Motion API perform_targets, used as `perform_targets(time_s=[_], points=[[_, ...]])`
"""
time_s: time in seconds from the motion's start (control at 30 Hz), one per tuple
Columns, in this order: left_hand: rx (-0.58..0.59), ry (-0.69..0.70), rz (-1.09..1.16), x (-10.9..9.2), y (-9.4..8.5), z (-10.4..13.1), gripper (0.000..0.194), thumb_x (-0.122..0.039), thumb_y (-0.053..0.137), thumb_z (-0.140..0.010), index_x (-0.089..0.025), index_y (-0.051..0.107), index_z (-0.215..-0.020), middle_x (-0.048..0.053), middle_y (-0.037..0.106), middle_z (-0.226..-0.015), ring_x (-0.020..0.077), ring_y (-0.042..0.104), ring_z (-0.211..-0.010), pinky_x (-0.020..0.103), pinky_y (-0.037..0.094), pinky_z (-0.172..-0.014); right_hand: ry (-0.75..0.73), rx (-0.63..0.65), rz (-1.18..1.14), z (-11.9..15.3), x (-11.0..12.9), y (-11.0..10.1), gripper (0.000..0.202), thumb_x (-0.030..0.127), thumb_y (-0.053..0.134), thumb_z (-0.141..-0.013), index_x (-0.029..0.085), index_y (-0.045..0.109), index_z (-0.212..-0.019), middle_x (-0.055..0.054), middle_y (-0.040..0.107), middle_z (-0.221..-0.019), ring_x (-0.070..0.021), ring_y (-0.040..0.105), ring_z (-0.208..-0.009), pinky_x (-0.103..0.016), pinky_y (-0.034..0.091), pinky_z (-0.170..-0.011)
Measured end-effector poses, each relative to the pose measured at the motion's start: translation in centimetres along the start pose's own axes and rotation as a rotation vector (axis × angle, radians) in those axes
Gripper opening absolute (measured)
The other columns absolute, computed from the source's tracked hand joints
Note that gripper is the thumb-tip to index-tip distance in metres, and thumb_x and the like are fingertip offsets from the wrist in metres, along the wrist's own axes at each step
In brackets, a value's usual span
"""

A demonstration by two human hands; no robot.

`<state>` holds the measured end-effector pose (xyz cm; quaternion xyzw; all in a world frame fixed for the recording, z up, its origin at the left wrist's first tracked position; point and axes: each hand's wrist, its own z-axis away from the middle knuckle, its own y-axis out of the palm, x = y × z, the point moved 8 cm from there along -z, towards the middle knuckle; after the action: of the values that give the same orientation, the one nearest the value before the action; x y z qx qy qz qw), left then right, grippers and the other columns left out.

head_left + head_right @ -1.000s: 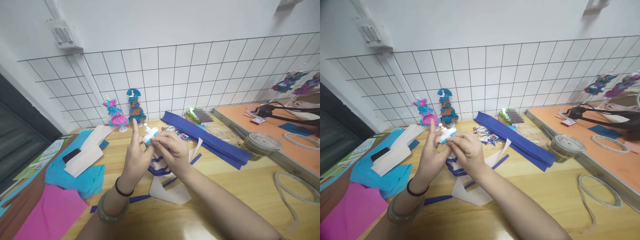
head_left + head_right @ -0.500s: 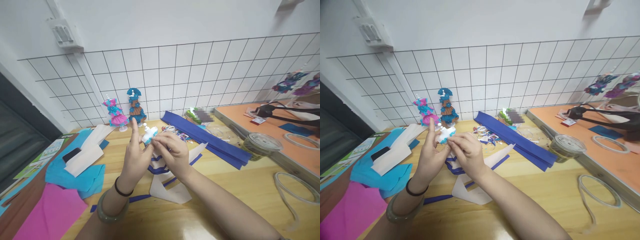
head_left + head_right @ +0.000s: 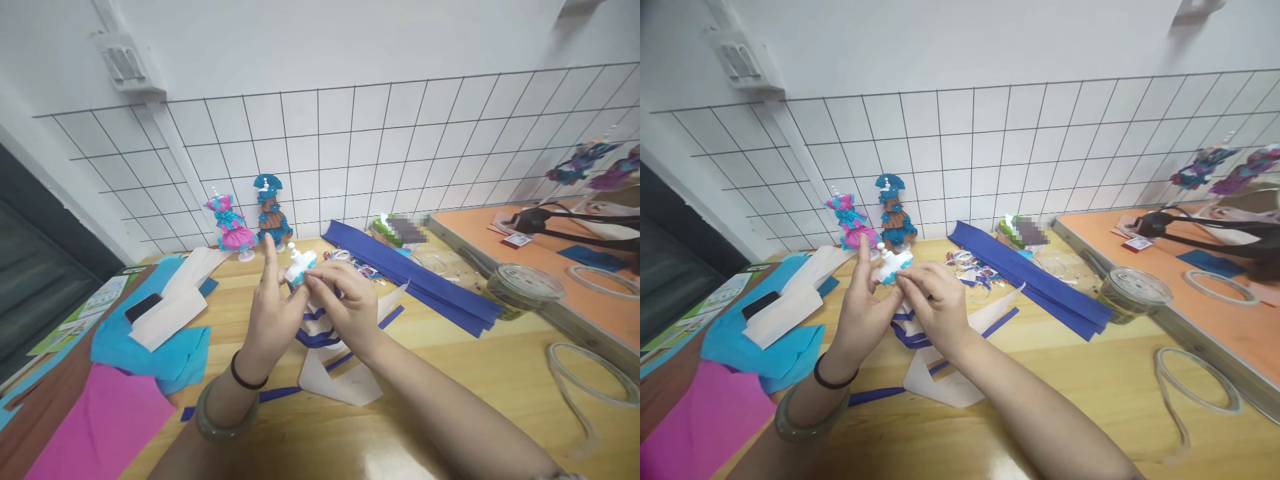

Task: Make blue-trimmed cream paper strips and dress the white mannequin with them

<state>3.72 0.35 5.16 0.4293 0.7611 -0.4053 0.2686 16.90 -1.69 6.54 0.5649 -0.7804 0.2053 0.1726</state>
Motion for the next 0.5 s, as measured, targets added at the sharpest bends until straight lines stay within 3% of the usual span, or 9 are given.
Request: perform_targets(time_s=[0.5], points=[[0.013, -0.004, -0.136, -0.1, -0.1, 0.0, 0.081, -0.026, 0.056, -0.078, -0.024, 0.011, -0.145, 0.008, 0.062, -0.107, 0.0207, 0.054, -0.100, 0.037, 0.044, -0.085, -0.210, 0.109, 0.309, -0.1, 1.3, 0.7, 0.014, 0.012, 0.047, -0.087, 0.018, 0.056, -0.094, -0.009, 0.064, -0.086, -0.0182, 0.058, -0.083, -0.034, 0.049, -0.073]])
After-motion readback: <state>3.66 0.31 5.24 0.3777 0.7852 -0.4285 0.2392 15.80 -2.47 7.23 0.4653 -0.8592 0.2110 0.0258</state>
